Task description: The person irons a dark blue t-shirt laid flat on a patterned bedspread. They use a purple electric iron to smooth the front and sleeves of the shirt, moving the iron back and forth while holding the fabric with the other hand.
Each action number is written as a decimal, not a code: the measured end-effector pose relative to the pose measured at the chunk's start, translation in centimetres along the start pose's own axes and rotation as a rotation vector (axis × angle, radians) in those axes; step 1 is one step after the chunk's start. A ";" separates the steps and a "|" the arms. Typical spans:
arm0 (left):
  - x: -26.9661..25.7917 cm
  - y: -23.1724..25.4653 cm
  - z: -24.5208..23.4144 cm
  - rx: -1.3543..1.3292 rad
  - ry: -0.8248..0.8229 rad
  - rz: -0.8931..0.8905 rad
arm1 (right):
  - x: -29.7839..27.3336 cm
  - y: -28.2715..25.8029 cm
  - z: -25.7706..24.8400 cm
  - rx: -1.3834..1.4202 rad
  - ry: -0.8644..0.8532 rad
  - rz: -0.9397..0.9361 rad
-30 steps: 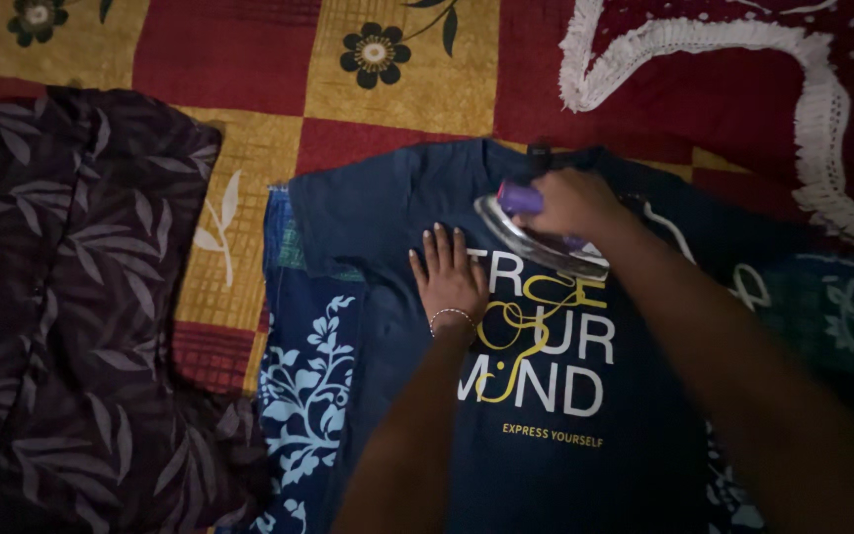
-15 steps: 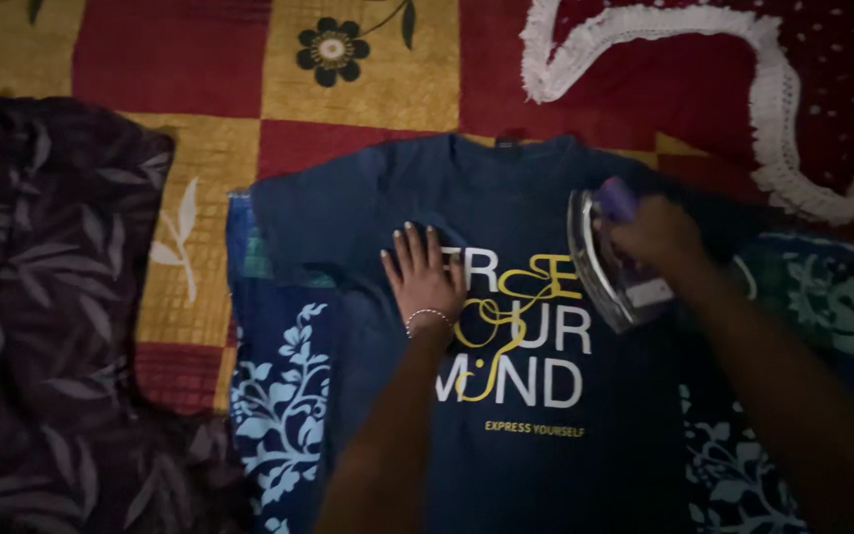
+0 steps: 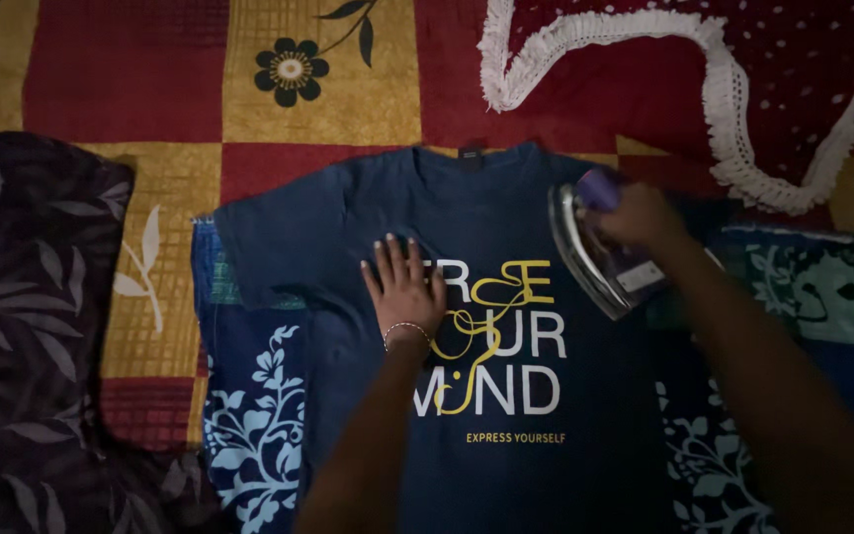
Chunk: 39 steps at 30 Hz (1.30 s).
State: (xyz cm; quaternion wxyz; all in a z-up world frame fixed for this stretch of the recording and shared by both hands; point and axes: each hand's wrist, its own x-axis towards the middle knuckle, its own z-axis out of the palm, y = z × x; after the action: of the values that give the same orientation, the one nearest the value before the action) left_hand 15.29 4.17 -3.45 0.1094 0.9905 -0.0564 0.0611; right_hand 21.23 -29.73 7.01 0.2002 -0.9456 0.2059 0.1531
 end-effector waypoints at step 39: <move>-0.6 13.2 -2.5 0.028 -0.416 0.407 | -5.5 2.2 0.1 0.131 0.168 0.304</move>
State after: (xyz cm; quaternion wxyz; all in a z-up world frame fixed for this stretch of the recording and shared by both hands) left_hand 12.80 -8.01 1.66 0.0672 0.9515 -0.2743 -0.1217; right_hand 15.42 -29.77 8.29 0.2183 -0.8980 0.3718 0.0884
